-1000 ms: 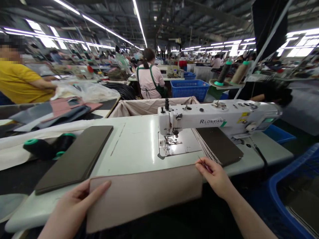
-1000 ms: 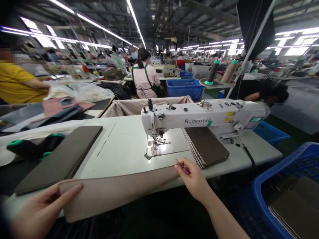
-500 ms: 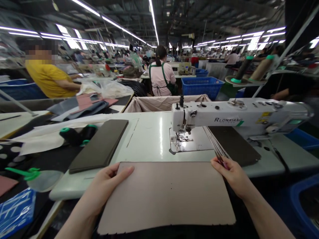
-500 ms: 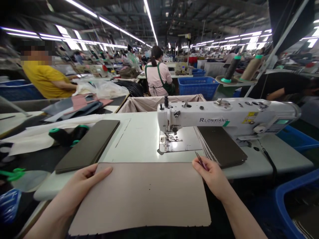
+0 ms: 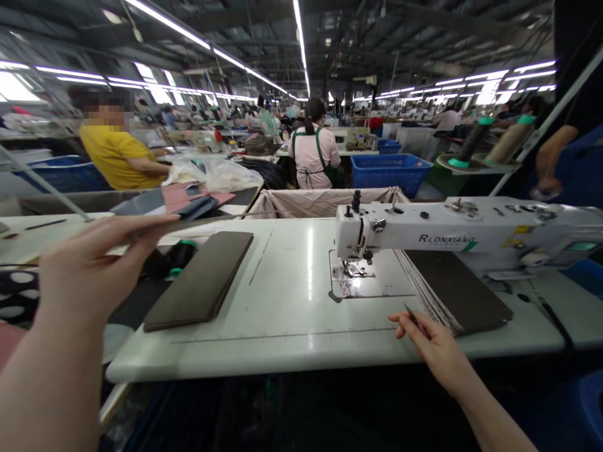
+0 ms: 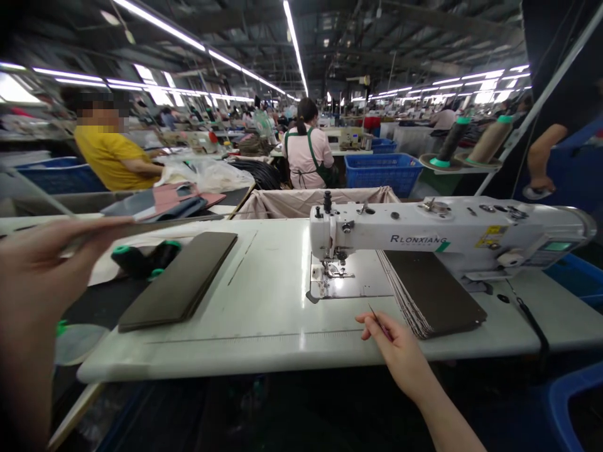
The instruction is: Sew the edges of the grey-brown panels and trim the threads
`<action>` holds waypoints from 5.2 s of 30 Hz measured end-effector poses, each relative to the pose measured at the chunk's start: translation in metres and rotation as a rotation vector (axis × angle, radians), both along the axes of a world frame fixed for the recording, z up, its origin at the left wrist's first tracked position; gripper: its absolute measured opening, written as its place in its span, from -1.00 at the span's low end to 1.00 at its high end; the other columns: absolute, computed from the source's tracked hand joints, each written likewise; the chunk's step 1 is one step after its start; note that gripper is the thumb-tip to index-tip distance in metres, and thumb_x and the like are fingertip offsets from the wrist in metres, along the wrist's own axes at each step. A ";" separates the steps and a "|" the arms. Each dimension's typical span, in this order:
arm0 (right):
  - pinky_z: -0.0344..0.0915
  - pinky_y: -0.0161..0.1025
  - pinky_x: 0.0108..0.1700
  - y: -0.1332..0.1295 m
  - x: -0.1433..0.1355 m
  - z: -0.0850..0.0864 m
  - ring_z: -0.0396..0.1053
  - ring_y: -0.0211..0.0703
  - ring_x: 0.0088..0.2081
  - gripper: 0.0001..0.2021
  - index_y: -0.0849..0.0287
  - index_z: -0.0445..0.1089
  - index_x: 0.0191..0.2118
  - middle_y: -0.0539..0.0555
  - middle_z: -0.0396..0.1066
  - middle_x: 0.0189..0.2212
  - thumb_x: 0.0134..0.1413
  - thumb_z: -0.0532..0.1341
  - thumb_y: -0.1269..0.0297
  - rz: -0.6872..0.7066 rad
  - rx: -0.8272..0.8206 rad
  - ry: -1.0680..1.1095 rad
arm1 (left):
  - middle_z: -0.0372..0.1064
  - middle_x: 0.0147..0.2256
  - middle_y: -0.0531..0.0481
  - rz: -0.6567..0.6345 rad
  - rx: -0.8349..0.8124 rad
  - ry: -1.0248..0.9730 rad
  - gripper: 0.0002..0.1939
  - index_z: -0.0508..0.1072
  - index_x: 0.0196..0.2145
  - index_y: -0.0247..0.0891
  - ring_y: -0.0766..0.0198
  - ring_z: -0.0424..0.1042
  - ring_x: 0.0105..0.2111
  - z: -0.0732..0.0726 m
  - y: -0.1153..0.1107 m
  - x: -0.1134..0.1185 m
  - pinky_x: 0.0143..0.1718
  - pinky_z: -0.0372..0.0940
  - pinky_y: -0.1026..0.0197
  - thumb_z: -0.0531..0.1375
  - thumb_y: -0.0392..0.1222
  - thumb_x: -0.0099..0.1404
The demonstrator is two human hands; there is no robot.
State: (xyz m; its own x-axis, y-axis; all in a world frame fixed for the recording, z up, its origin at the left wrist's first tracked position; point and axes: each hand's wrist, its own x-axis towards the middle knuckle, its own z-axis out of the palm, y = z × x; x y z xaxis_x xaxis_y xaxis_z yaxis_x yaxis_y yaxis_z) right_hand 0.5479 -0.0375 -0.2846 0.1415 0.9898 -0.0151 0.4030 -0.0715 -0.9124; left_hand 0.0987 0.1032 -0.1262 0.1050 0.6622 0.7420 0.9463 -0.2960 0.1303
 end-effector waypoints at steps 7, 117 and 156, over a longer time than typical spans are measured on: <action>0.30 -0.29 -0.06 -0.014 0.003 -0.029 0.41 -0.09 -0.10 -0.68 0.08 0.41 -0.27 0.03 0.45 -0.33 0.28 0.06 -0.02 0.025 -0.020 -0.107 | 0.39 0.06 0.15 -0.258 -0.478 0.189 -0.56 0.41 0.09 -0.10 0.24 0.38 0.04 -0.132 0.043 -0.085 0.19 0.16 0.10 -0.06 0.10 0.45; 0.27 -0.15 0.12 0.131 -0.012 -0.051 0.32 -0.11 0.11 -0.41 -0.10 0.14 0.27 -0.07 0.15 0.28 0.14 0.11 0.44 0.378 0.157 -0.760 | -0.17 0.37 0.08 -0.752 -0.717 0.374 -0.36 -0.03 0.35 0.01 0.04 -0.07 0.34 -0.198 0.039 0.188 0.32 -0.04 -0.16 0.06 0.08 0.39; 0.29 -0.19 0.09 0.128 -0.013 -0.046 0.31 -0.14 0.12 -0.46 -0.09 0.19 0.25 -0.05 0.20 0.25 0.17 0.11 0.42 0.371 0.172 -0.782 | 0.08 0.30 0.04 -0.806 -0.710 0.216 -0.50 0.21 0.24 0.01 0.04 0.01 0.31 -0.195 0.041 0.188 0.34 -0.16 -0.18 0.11 -0.07 0.37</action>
State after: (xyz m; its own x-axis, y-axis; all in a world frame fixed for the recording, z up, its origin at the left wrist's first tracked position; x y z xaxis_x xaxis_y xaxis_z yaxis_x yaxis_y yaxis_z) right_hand 0.5348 0.0908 -0.3305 -0.2824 0.9535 0.1052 0.8865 0.3013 -0.3512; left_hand 0.2866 0.1447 -0.3213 0.7812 0.6100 0.1327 0.5317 -0.7616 0.3706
